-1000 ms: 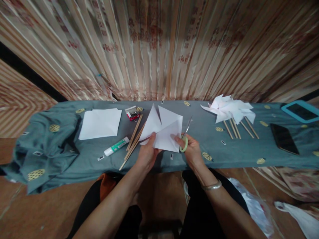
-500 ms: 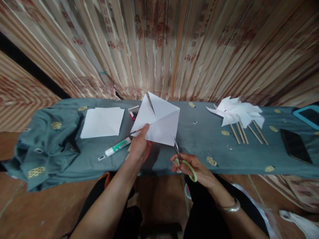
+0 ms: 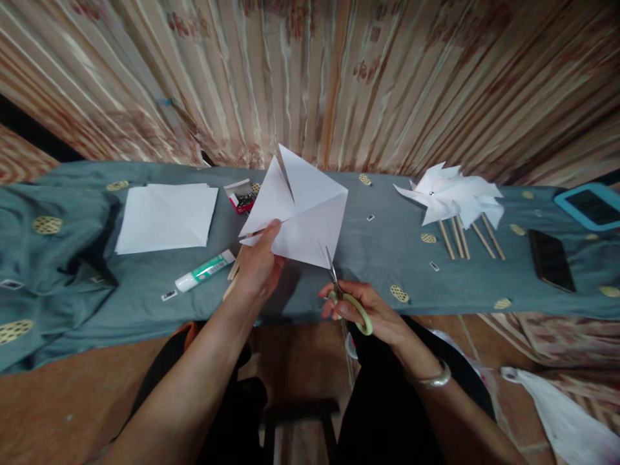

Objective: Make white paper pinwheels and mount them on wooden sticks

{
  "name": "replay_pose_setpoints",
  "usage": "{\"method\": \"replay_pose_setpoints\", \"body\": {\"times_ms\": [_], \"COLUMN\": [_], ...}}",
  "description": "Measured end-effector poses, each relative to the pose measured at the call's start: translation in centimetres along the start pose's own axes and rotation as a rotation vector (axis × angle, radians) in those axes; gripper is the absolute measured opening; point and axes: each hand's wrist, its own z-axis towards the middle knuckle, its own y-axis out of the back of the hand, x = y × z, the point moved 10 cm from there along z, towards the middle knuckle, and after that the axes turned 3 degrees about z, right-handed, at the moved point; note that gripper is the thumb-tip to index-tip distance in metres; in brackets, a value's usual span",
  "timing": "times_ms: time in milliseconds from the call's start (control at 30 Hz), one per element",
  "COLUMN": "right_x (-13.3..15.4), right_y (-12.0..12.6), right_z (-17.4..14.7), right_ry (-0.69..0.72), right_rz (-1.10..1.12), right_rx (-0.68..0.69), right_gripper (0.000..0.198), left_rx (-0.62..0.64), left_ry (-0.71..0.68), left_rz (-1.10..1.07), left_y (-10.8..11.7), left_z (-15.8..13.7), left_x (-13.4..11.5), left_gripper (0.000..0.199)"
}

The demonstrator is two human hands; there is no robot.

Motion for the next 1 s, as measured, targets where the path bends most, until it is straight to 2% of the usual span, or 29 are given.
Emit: {"method": "replay_pose_setpoints", "body": {"times_ms": [200,500,733,1000], "right_x": [-0.10,-0.22,-0.47,-0.93], "right_y": [0.07,0.07,0.12,0.41], "right_z": [0.08,0.19,0.24,0.25], "right_ry": [0.001,-0.004,-0.002,-0.002], "right_rz": [0.028,0.028,0.047,0.024], "right_rx": [0.002,0.002,-0.015,-0.040], "right_gripper": [0.058,0.053,0.051,0.045], "left_rx": [0.042,0.020,0.035,0.029], "left_ry": [-0.010,0.007,-0.004,0.002], "left_rz": [0.012,0.050,0.033,-0.011], "left_y": [-0.31,-0.21,-0.18,-0.07], "left_z": [0.02,-0.24,-0.21,-0.25], "left_x": [0.16,0.28,0.12,0.05], "left_gripper": [0.019,0.005,0.014,0.010]}}
